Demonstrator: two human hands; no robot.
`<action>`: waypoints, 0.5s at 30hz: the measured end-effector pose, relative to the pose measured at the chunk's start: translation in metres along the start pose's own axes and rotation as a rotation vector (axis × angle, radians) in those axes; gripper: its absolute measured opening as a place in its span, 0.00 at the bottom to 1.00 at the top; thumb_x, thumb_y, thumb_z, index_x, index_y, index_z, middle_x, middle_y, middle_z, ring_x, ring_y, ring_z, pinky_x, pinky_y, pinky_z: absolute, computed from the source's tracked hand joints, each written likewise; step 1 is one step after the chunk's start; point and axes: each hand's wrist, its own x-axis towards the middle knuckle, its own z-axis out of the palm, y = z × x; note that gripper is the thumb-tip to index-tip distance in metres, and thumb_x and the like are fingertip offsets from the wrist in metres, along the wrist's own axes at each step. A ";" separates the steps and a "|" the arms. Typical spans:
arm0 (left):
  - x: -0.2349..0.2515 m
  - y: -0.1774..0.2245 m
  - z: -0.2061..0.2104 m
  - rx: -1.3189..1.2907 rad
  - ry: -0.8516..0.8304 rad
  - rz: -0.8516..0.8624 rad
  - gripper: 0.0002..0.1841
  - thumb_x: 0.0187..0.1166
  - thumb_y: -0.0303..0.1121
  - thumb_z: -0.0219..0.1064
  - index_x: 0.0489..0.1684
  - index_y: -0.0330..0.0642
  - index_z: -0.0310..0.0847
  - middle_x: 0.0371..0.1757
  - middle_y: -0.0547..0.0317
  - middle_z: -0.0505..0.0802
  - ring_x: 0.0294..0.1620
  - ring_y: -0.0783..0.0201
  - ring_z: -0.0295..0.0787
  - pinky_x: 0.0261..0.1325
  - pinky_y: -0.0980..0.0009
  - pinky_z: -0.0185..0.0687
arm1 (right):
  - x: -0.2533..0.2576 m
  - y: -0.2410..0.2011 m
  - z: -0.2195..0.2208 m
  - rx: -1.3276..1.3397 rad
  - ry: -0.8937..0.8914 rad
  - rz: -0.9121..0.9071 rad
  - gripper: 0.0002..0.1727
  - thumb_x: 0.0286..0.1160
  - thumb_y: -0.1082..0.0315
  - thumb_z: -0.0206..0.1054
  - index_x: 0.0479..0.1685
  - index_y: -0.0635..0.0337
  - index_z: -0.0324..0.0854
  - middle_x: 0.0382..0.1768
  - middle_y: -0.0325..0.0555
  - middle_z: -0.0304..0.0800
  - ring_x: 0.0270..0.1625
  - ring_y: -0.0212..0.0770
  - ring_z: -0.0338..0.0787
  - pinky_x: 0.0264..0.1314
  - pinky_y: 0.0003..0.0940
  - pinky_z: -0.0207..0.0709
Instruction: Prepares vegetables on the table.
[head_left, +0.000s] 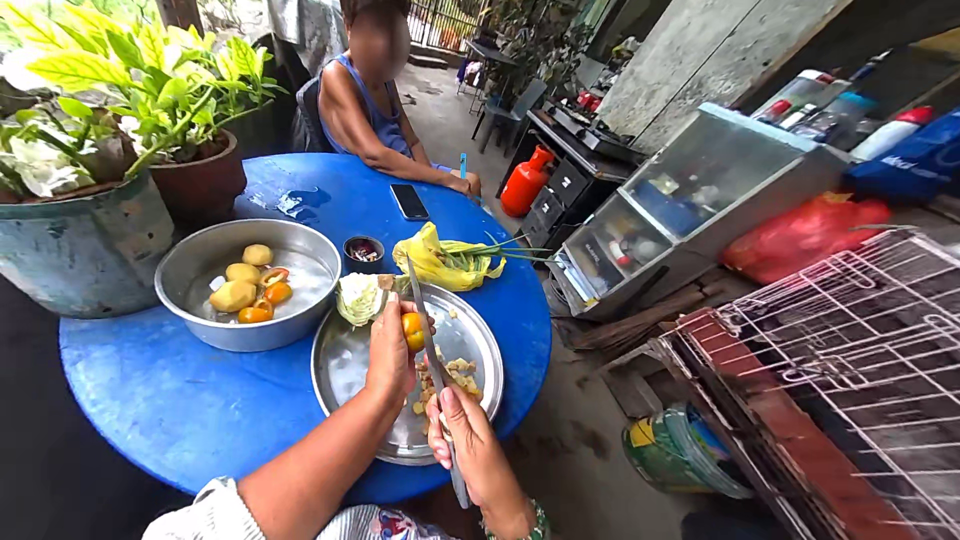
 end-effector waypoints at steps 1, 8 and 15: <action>-0.001 0.001 0.001 -0.001 0.009 0.004 0.29 0.97 0.45 0.32 0.39 0.36 0.76 0.29 0.53 0.89 0.27 0.64 0.89 0.31 0.73 0.85 | 0.000 0.001 0.001 -0.030 0.002 -0.004 0.28 0.95 0.58 0.41 0.85 0.65 0.64 0.27 0.30 0.71 0.17 0.22 0.68 0.17 0.17 0.69; -0.005 0.004 0.005 0.029 0.010 0.042 0.30 0.97 0.43 0.29 0.37 0.36 0.77 0.28 0.54 0.90 0.26 0.65 0.88 0.29 0.73 0.85 | -0.001 0.008 -0.002 -0.156 0.039 -0.022 0.21 0.94 0.59 0.43 0.49 0.64 0.79 0.21 0.29 0.69 0.16 0.22 0.69 0.18 0.17 0.69; -0.006 0.004 0.004 0.036 -0.010 0.025 0.31 0.97 0.43 0.27 0.35 0.36 0.76 0.27 0.54 0.90 0.25 0.65 0.88 0.28 0.74 0.84 | -0.003 0.013 -0.003 -0.175 0.048 -0.065 0.24 0.94 0.57 0.45 0.61 0.67 0.80 0.24 0.30 0.71 0.17 0.22 0.69 0.18 0.17 0.70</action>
